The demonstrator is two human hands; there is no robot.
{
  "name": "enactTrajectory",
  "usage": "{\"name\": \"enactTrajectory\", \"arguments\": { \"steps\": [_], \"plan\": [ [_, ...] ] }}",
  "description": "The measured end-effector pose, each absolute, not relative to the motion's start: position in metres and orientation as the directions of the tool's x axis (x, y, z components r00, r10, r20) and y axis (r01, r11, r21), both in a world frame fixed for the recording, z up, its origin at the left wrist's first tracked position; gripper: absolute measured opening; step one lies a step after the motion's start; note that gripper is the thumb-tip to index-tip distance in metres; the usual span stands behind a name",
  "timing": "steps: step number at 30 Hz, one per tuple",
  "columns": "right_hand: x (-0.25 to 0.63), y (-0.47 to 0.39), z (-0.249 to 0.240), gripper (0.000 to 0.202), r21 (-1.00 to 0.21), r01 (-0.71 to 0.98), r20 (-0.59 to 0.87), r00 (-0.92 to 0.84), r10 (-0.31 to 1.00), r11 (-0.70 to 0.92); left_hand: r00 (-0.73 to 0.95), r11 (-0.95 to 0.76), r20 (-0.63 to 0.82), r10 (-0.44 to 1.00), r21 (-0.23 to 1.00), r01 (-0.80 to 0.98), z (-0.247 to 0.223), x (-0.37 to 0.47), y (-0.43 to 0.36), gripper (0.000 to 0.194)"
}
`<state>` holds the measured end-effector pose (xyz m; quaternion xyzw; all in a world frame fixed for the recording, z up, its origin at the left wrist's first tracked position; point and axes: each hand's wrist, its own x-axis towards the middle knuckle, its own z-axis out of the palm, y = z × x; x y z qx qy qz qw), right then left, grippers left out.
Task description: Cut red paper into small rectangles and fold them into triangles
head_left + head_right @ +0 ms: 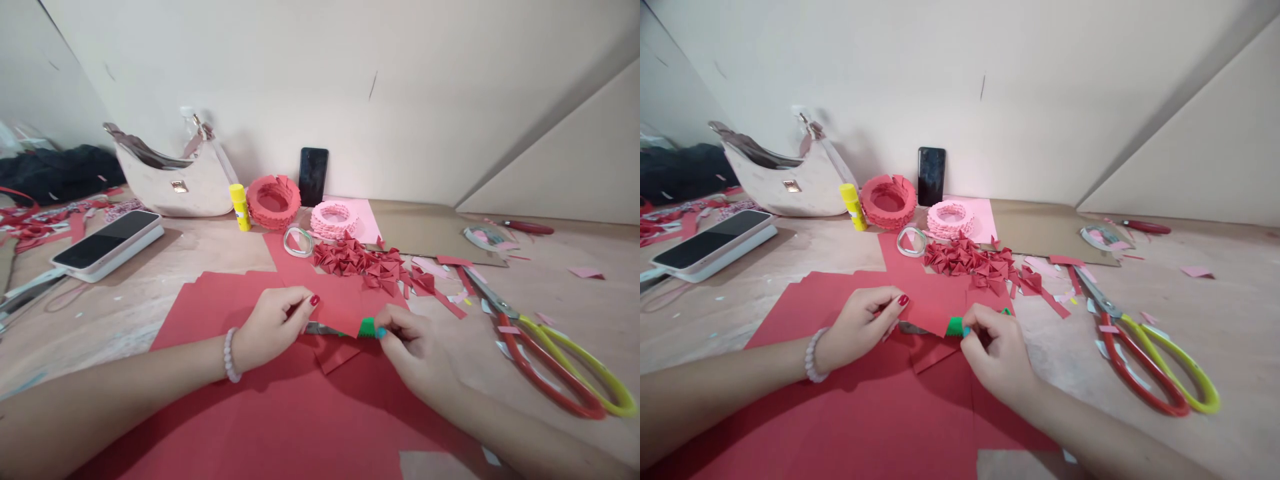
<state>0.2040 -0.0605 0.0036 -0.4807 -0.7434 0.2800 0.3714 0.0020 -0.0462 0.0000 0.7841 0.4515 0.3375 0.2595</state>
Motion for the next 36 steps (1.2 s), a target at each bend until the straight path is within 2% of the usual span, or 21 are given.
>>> {"name": "enactTrajectory", "arguments": {
  "steps": [3,8,11,15,20,26,31,35,36],
  "plan": [
    [0.202,-0.061,0.003,0.013,-0.771,0.497,0.303,-0.265,0.916,0.399,0.425,-0.483,0.279,0.861,0.709,0.513,0.0,0.002,-0.046,0.033],
    [0.197,-0.061,-0.001,0.017,-0.62,0.592,0.348,-0.381,0.857,0.515,0.495,-0.563,0.314,0.81,0.654,0.506,0.001,0.003,-0.049,0.027],
    [0.195,-0.062,-0.005,0.02,-0.59,0.592,0.341,-0.433,0.834,0.549,0.553,-0.623,0.342,0.76,0.625,0.471,-0.001,0.002,-0.05,0.022],
    [0.193,-0.064,-0.011,0.02,-0.642,0.545,0.296,-0.472,0.83,0.539,0.605,-0.671,0.36,0.71,0.605,0.428,-0.002,0.001,-0.05,0.021],
    [0.195,-0.065,-0.013,0.011,-0.699,0.43,0.355,-0.486,0.799,0.572,0.608,-0.619,0.301,0.734,0.665,0.418,0.0,0.001,-0.05,0.031],
    [0.195,-0.064,-0.014,0.008,-0.751,0.334,0.336,-0.55,0.764,0.57,0.541,-0.481,0.201,0.817,0.756,0.445,0.0,0.006,-0.047,0.019],
    [0.194,-0.064,-0.016,0.006,-0.785,0.351,0.294,-0.516,0.805,0.511,0.632,-0.552,0.222,0.743,0.738,0.389,-0.003,0.006,-0.047,0.013],
    [0.196,-0.064,-0.012,0.005,-0.803,0.31,0.303,-0.522,0.797,0.509,0.606,-0.546,0.24,0.759,0.741,0.39,-0.004,0.005,-0.047,0.012],
    [0.196,-0.063,-0.01,0.01,-0.805,0.289,0.315,-0.532,0.786,0.518,0.596,-0.542,0.244,0.765,0.744,0.391,-0.004,0.005,-0.047,0.011]
  ]
}}
